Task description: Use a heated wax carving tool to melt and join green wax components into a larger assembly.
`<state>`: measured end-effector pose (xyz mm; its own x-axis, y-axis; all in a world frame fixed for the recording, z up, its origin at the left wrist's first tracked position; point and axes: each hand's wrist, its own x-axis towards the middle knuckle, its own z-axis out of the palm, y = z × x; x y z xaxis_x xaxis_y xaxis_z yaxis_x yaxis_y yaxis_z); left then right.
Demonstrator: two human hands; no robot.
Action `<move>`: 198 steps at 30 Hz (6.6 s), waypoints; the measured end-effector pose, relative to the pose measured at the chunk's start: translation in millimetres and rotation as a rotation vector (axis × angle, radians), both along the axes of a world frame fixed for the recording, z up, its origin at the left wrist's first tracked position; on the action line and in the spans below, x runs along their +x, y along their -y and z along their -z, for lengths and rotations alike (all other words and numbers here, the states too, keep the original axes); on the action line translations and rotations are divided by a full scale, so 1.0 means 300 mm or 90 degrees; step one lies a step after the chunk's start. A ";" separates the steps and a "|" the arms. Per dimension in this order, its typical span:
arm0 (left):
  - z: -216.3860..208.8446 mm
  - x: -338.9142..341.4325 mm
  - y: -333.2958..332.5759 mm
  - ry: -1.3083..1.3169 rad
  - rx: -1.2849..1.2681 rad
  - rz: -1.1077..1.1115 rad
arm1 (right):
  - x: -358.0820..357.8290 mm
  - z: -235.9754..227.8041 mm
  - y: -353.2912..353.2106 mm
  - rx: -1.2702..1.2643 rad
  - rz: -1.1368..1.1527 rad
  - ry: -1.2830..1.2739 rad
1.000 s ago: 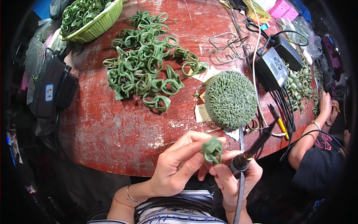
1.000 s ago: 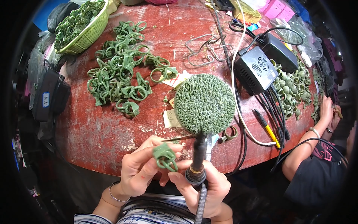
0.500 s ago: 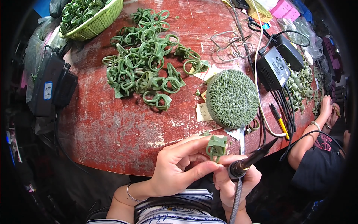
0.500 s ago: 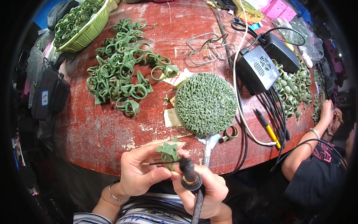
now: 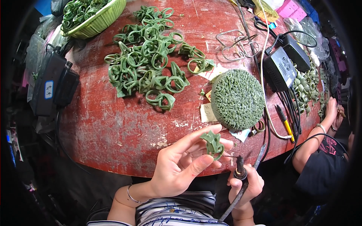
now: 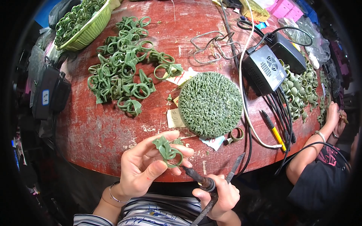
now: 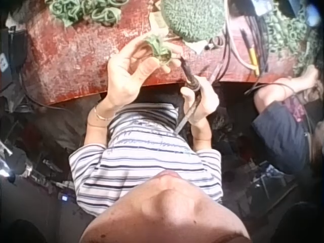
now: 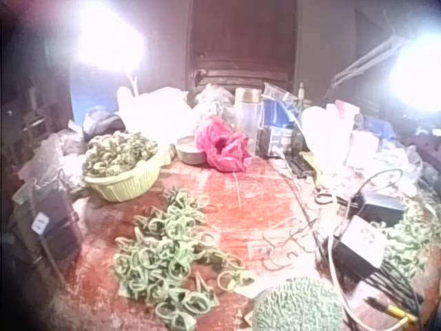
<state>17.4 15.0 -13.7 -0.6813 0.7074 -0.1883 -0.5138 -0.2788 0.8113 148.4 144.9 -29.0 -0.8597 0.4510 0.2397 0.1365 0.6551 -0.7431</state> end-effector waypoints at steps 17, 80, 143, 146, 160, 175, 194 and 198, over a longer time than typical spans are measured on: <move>-0.004 0.002 -0.006 -0.018 -0.017 -0.034 | -0.022 -0.031 -0.003 0.050 0.000 0.061; -0.020 0.010 0.013 0.299 0.249 0.059 | -0.017 -0.001 0.010 -0.244 0.104 -0.038; -0.055 -0.002 0.054 -0.290 -0.170 -0.119 | -0.172 -0.097 0.081 -0.196 -0.135 -0.233; -0.045 0.009 0.044 -0.324 -0.168 -0.121 | -0.167 -0.089 0.074 -0.221 -0.139 -0.236; -0.031 0.017 0.016 -0.384 -0.175 -0.097 | -0.134 -0.072 0.036 -0.260 -0.135 -0.199; -0.041 0.025 0.013 -0.017 -0.088 0.006 | -0.150 -0.111 0.090 -0.405 0.081 -0.182; 0.001 0.013 0.011 -0.129 -0.119 -0.093 | -0.113 -0.063 -0.025 0.113 0.146 0.085; 0.000 0.011 0.007 -0.108 -0.110 -0.123 | -0.117 -0.063 -0.023 0.107 0.156 0.086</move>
<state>20.8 13.1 -13.6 -0.8316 0.5296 -0.1672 -0.3187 -0.2086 0.9246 113.3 152.0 -10.0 -0.7596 0.6121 0.2200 0.3947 0.7026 -0.5921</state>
